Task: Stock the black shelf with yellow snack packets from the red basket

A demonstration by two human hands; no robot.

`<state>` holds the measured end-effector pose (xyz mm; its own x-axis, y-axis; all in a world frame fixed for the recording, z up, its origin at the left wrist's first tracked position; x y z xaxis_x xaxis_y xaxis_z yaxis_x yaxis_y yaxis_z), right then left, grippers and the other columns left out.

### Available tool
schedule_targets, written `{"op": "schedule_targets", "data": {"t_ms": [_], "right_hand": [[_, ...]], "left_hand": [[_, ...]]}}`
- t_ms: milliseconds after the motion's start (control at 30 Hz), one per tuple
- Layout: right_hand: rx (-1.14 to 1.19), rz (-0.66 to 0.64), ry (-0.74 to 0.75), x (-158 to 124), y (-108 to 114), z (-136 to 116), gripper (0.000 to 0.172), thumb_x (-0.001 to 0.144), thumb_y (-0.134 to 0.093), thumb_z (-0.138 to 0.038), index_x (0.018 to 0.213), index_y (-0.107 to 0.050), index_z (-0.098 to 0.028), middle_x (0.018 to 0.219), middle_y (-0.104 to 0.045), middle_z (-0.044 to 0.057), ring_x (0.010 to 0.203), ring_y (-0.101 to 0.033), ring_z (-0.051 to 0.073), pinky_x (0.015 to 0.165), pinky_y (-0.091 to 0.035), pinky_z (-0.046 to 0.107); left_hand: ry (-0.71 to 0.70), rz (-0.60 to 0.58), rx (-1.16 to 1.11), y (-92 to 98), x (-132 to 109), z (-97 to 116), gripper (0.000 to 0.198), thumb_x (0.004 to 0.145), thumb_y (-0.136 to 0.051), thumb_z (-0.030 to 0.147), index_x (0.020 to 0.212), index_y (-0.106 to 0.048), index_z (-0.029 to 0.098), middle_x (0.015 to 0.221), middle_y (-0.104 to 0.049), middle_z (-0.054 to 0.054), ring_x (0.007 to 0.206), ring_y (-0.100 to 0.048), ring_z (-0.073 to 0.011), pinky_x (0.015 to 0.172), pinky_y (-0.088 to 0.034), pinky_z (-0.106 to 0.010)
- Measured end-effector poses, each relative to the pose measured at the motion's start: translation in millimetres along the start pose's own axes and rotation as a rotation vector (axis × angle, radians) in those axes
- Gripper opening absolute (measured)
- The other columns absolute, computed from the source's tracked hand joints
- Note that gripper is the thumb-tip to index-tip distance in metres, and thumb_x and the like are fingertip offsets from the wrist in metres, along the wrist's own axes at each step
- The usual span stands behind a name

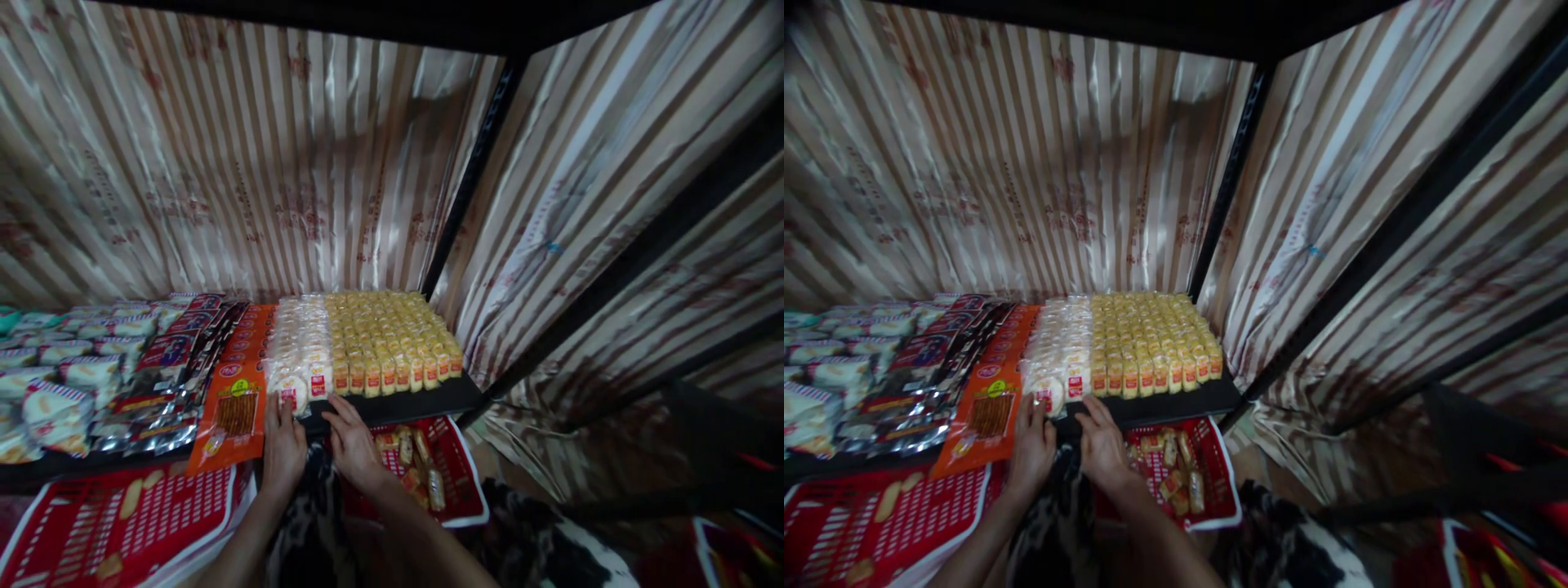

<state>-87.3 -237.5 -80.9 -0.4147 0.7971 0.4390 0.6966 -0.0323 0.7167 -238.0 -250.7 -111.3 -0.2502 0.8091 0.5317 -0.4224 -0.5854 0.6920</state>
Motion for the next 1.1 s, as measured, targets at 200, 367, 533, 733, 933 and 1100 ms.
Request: {"op": "schedule_targets", "data": {"t_ms": [200,367,533,733,933,1100], "right_hand": [[0.035,0.139,-0.044,-28,14,10,0.042,0.076,-0.04,-0.004,0.108,-0.063,-0.017,0.127,-0.055,0.011,0.122,-0.046,0.021,0.1,-0.044,0.044],[0.05,0.148,-0.093,-45,16,14,0.04,0.079,-0.04,-0.008,0.11,-0.063,-0.018,0.124,-0.057,0.011,0.115,-0.053,0.022,0.097,-0.046,0.046],[0.048,0.135,-0.131,-53,20,11,0.038,0.08,-0.039,-0.008,0.108,-0.064,-0.018,0.125,-0.056,0.011,0.114,-0.054,0.021,0.098,-0.046,0.044],[0.033,0.142,-0.16,-56,24,18,0.037,0.079,-0.04,-0.009,0.105,-0.065,-0.015,0.124,-0.057,0.013,0.113,-0.055,0.021,0.096,-0.047,0.042],[0.028,0.12,-0.204,-62,29,21,0.039,0.078,-0.038,-0.006,0.104,-0.066,-0.014,0.124,-0.057,0.014,0.112,-0.056,0.021,0.096,-0.047,0.041],[0.027,0.135,-0.199,-64,31,33,0.04,0.077,-0.039,-0.006,0.105,-0.066,-0.015,0.125,-0.057,0.013,0.113,-0.056,0.021,0.096,-0.047,0.04]], "left_hand": [[0.047,0.006,-0.01,8.5,-1,7,0.04,0.082,-0.037,0.009,0.119,-0.051,0.006,0.137,-0.032,-0.02,0.132,-0.027,-0.0308,0.106,-0.033,-0.05],[0.053,0.036,0.017,18.8,-2,13,0.035,0.081,-0.04,0.01,0.112,-0.057,0.009,0.132,-0.039,-0.017,0.128,-0.032,-0.0316,0.103,-0.036,-0.051],[0.067,0.008,-0.035,16.5,-2,9,0.037,0.081,-0.041,0.011,0.115,-0.056,0.011,0.131,-0.041,-0.016,0.126,-0.035,-0.0305,0.101,-0.037,-0.051],[0.077,0.004,-0.065,4.5,1,-2,0.041,0.08,-0.04,0.011,0.12,-0.051,0.007,0.138,-0.036,-0.019,0.13,-0.033,-0.0307,0.105,-0.034,-0.05],[0.024,0.006,-0.063,1.4,2,-6,0.043,0.081,-0.04,0.012,0.123,-0.047,0.006,0.141,-0.032,-0.02,0.133,-0.027,-0.0312,0.107,-0.031,-0.05],[-0.002,0.038,-0.036,8.8,2,-2,0.041,0.082,-0.04,0.012,0.121,-0.048,0.004,0.143,-0.025,-0.023,0.134,-0.024,-0.0345,0.105,-0.031,-0.053]]}}
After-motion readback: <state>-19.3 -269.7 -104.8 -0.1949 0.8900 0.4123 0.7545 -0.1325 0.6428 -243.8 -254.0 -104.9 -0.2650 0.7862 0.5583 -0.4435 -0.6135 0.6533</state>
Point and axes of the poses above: each hand's wrist, its own x-axis towards the middle knuckle, its own y-axis out of the back of the hand, z = x × y, the point moved 1 cm from there along x, towards the middle knuckle
